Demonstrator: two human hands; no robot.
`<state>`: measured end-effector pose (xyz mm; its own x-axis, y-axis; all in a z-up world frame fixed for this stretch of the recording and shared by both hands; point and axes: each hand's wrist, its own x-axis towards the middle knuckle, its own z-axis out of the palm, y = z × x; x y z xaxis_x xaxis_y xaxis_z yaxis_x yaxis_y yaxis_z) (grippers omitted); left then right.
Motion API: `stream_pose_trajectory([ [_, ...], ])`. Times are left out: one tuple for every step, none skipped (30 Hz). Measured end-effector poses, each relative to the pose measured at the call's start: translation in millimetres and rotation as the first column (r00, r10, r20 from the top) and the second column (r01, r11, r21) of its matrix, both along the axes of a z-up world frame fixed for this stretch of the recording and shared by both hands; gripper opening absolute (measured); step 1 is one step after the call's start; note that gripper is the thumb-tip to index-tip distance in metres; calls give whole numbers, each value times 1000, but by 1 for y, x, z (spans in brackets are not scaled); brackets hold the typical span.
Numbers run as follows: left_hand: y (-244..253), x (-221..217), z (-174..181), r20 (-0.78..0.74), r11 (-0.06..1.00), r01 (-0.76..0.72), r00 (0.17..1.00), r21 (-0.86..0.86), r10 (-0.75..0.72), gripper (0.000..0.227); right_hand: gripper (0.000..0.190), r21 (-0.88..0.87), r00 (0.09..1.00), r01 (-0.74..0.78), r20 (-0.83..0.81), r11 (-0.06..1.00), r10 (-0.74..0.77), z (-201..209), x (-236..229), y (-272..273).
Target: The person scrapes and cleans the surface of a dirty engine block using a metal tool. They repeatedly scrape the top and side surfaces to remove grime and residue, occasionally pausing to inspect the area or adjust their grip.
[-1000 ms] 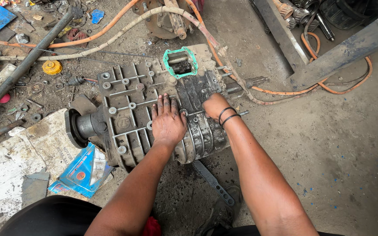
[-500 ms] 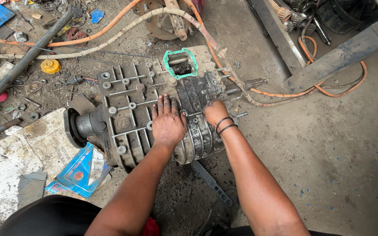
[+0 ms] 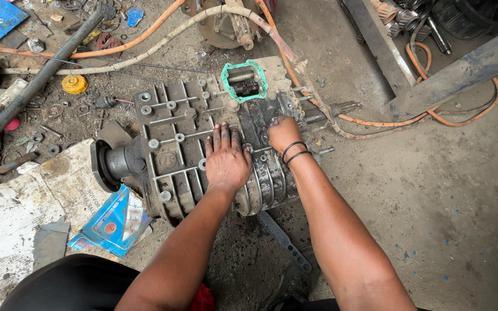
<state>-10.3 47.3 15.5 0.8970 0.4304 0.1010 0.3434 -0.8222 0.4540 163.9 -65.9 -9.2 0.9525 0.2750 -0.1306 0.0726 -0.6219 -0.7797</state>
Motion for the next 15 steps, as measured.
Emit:
stream_pose_trajectory([
  [0,0,0,-5,1000,-1,1000,-9,1,66,7,27,1000,11,-27,1000,-10,4,-1,4],
  [-1,0,-1,-4,1000,0,1000,1,0,66,7,54,998,25,-57,998,-21,6,-2,6],
  [-1,0,-2,-3,1000,1,1000,10,-1,66,7,80,996,39,-86,996,-32,5,-3,7],
  [0,1,-2,1,1000,1,1000,21,-1,65,6,104,995,42,-93,994,-32,4,-3,6],
  [0,0,-2,-3,1000,4,1000,16,-4,66,6,129,994,45,-100,991,-32,0,-4,4],
  [1,0,-1,-4,1000,4,1000,10,-4,66,6,152,994,45,-102,987,-30,-3,-2,2],
  [1,1,-1,-4,1000,5,1000,4,-5,66,9,128,993,55,-114,990,-40,-7,-1,-3],
  [0,-1,-1,1,1000,3,1000,8,-3,66,11,100,990,68,-129,993,-54,-11,-2,-12],
  [-1,-2,-1,6,1000,1,1000,13,-1,65,14,72,987,80,-145,994,-69,-16,-4,-18],
  [0,0,0,17,1000,1,1000,19,-2,65,8,35,999,37,-29,999,-36,-19,-4,-21],
  [1,3,2,18,1000,5,1000,22,-5,65,5,-8,996,-1,86,1000,2,-20,-4,-23],
  [1,1,1,8,1000,5,1000,20,-6,65,9,-59,981,-38,187,998,49,-22,-9,-24],
  [0,0,0,-1,1000,6,1000,18,-6,65,9,-79,991,-3,134,997,13,-21,-10,-23],
  [0,0,0,-3,1000,6,1000,18,-6,65,10,-97,996,34,82,995,-26,-19,-11,-20],
  [0,-1,0,-5,1000,6,1000,18,-6,65,11,-117,997,69,30,991,-66,-17,-12,-18],
])
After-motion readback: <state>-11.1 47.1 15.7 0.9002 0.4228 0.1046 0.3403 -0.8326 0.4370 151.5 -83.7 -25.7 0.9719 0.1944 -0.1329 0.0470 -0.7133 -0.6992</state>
